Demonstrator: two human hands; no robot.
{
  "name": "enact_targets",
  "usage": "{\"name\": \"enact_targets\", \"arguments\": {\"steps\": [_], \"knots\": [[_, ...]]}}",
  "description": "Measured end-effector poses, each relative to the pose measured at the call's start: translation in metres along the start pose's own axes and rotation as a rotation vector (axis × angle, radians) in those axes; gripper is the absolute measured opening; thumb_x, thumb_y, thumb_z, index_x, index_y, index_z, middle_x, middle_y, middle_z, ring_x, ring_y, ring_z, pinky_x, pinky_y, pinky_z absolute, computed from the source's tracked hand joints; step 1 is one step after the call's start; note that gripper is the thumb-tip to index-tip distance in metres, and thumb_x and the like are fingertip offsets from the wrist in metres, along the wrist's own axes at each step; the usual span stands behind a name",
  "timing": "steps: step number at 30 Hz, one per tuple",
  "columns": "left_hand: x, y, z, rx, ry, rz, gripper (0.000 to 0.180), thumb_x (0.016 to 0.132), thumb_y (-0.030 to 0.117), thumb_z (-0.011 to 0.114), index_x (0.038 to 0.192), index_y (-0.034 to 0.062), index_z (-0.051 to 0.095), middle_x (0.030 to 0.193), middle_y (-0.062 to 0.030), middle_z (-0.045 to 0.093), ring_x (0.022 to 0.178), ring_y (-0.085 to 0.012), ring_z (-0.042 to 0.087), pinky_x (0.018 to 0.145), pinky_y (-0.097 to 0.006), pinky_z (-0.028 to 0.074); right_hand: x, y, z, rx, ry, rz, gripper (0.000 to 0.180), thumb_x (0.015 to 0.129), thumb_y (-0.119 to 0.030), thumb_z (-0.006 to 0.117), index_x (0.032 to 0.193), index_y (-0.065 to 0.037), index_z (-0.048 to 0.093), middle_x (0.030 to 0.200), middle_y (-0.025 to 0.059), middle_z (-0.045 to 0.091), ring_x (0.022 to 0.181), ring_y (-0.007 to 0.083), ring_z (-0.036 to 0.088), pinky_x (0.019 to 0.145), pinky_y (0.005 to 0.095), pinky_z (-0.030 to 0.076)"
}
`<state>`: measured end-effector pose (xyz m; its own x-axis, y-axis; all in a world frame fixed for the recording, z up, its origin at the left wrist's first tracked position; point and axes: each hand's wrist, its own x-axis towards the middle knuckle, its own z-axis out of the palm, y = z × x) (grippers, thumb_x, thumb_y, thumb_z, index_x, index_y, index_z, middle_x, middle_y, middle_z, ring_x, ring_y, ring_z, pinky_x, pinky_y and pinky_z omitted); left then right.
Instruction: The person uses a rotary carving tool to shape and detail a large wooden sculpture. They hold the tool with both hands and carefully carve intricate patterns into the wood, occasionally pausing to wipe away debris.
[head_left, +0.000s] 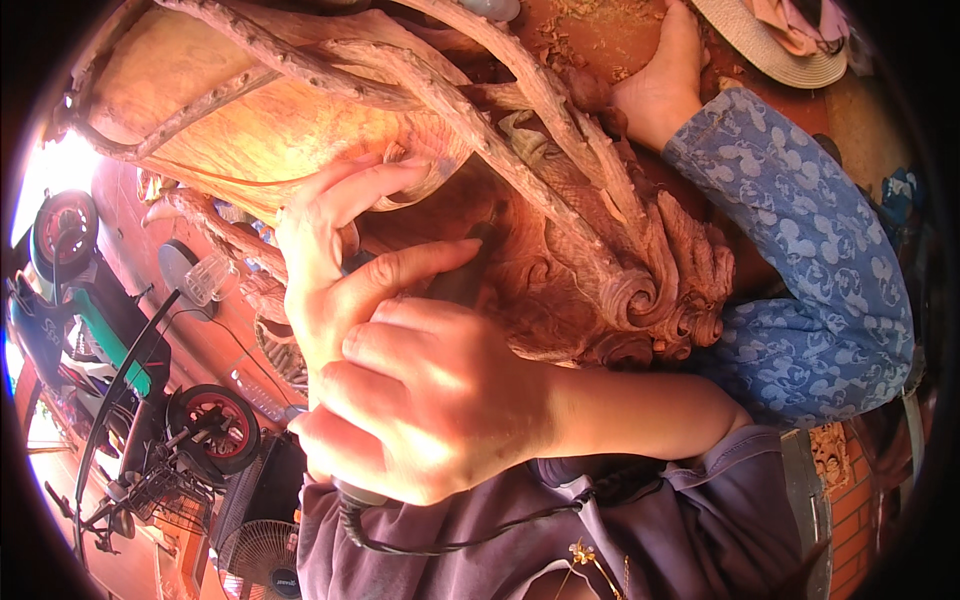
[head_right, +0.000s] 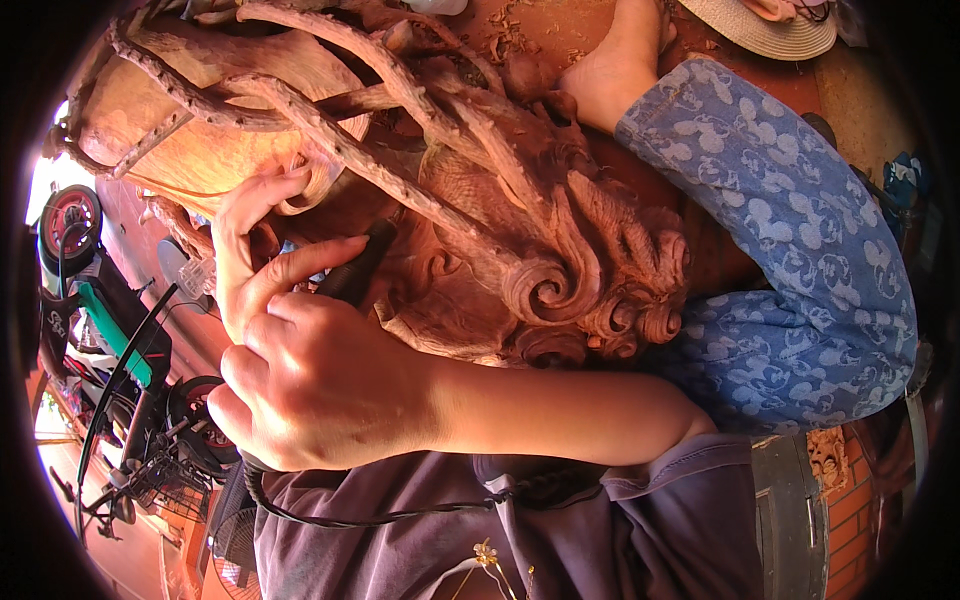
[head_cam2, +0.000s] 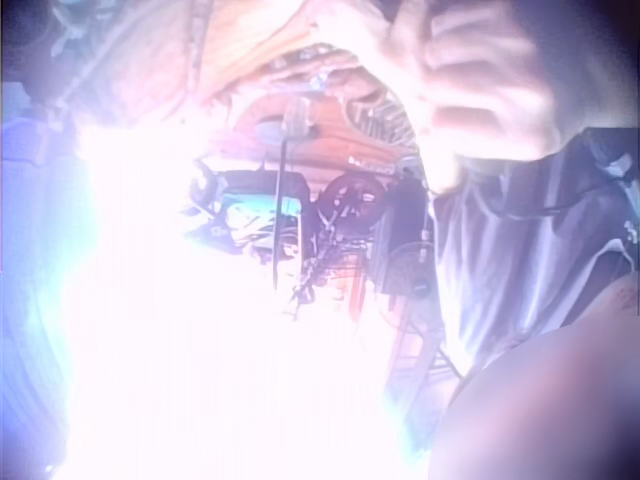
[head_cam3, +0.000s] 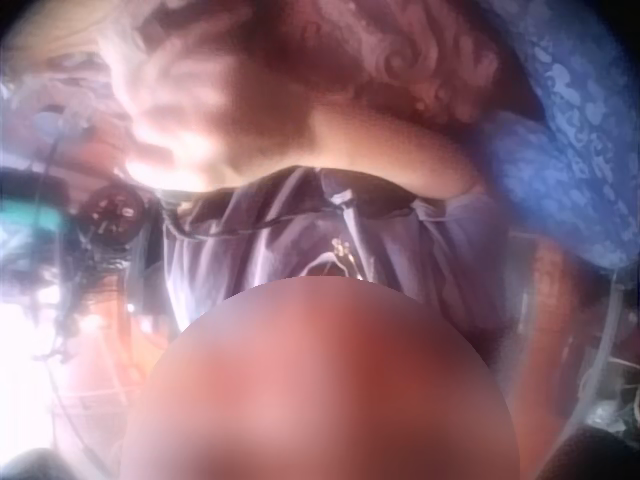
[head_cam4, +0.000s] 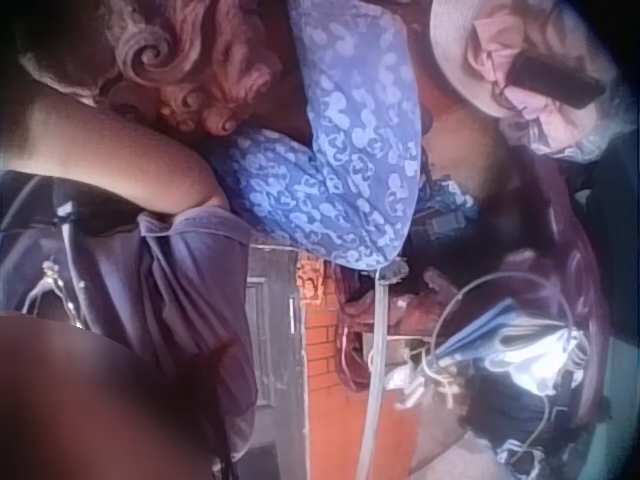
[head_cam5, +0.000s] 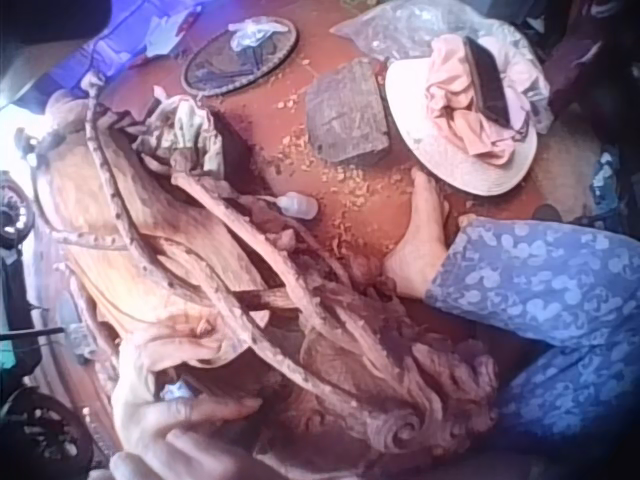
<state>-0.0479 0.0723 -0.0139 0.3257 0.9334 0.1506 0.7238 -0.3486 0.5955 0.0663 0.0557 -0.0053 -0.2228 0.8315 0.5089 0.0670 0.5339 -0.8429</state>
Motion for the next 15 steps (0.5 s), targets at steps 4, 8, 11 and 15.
{"name": "enact_targets", "arguments": {"steps": [4,8,11,15], "knots": [[0.0,0.0,0.002,-0.027,0.03,0.008,0.037,0.054,0.029,0.059,0.081,0.0131,0.079,0.117,-0.01,0.063,0.117,-0.0325,0.053,0.103,-0.043,0.039,-0.001,-0.003,0.001,-0.005,-0.004,-0.01,0.022,0.071,-0.019,0.063,0.059,-0.005,0.052,0.058,0.008,0.049,0.062,0.0246,0.057,0.051,0.0334,0.041],[0.0,0.002,0.002,-0.007,0.016,-0.021,0.039,0.053,0.029,0.057,0.081,0.0125,0.079,0.117,-0.01,0.063,0.117,-0.0313,0.053,0.103,-0.043,0.039,-0.001,0.0,0.0,-0.036,-0.024,-0.01,0.021,0.07,-0.019,0.063,0.059,-0.005,0.052,0.058,0.0075,0.05,0.062,0.0236,0.057,0.051,0.0329,0.041],[0.0,0.003,0.002,0.025,0.001,-0.04,0.041,0.053,0.03,0.056,0.081,0.0109,0.079,0.117,-0.0098,0.063,0.118,-0.0302,0.052,0.104,-0.042,0.039,0.0,0.006,0.0,-0.025,-0.014,-0.026,0.02,0.069,-0.019,0.062,0.059,-0.006,0.051,0.058,0.0073,0.05,0.061,0.0226,0.058,0.052,0.0333,0.042],[0.002,0.004,0.002,0.029,-0.002,-0.071,0.042,0.054,0.03,0.055,0.082,0.0095,0.079,0.117,-0.0095,0.063,0.117,-0.0295,0.052,0.103,-0.041,0.039,0.0,0.011,-0.001,0.015,-0.023,-0.027,0.02,0.068,-0.02,0.062,0.059,-0.006,0.05,0.059,0.0074,0.051,0.059,0.0224,0.058,0.052,0.0337,0.043]]}}
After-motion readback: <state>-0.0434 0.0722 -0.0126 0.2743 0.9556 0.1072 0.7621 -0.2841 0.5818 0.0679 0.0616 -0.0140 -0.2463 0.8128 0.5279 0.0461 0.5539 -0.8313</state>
